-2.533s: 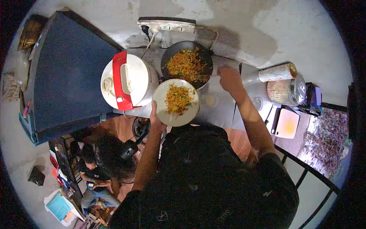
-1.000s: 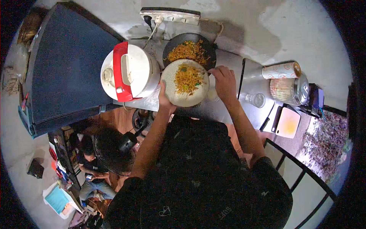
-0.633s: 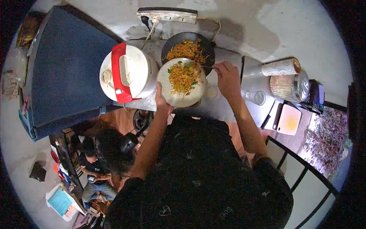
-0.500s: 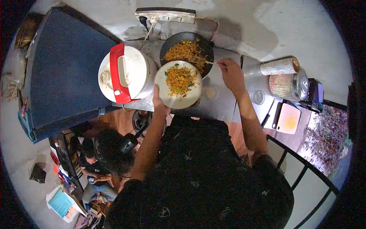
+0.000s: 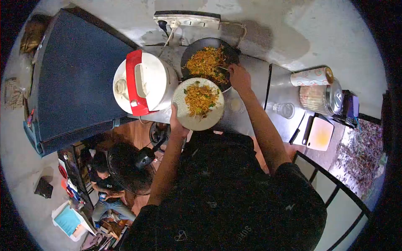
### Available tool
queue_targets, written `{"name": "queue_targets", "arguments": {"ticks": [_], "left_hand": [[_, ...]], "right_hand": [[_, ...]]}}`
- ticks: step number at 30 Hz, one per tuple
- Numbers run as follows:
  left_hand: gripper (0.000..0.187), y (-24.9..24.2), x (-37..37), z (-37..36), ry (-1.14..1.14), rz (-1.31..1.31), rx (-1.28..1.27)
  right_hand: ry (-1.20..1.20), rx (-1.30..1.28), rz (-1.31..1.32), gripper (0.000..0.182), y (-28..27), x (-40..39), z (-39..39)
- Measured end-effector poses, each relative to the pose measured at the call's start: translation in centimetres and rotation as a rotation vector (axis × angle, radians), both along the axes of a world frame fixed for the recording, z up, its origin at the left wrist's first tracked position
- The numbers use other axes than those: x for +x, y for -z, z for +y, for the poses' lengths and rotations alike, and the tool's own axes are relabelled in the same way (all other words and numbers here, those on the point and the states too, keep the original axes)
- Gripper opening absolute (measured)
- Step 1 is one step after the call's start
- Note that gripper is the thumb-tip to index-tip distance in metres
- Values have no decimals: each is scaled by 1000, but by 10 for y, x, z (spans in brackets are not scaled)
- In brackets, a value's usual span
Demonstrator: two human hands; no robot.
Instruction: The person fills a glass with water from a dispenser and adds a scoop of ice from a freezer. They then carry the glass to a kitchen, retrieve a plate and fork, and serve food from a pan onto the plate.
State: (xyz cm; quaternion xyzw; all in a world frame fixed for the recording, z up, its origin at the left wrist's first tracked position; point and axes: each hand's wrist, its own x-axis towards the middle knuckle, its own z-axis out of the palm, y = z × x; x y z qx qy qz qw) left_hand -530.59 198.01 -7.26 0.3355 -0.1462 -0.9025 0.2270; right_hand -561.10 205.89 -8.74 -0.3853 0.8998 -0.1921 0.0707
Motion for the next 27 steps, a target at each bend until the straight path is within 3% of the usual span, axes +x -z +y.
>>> {"name": "queue_targets", "arguments": {"ticks": [6, 11, 18, 21, 24, 26, 27], "left_hand": [[74, 21, 0, 3, 2, 166, -15], [73, 7, -7, 2, -16, 79, -22], [72, 1, -24, -7, 12, 78, -43], [73, 14, -35, -13, 34, 131, -62], [67, -8, -53, -14, 0, 185, 15], [68, 4, -60, -16, -19, 186, -32], [68, 6, -62, -17, -31, 187, -77]], "right_hand": [[66, -167, -169, 23, 11, -6, 9], [67, -322, -119, 16, 36, -11, 23], [32, -351, -214, 19, -5, -20, 30], [-29, -165, -211, 20, -30, -21, 33], [-73, -320, -267, 14, -62, -2, 35], [-204, -204, 15, 12, -87, 17, 34], [-203, -204, 14, 12, -91, 23, 36]]}}
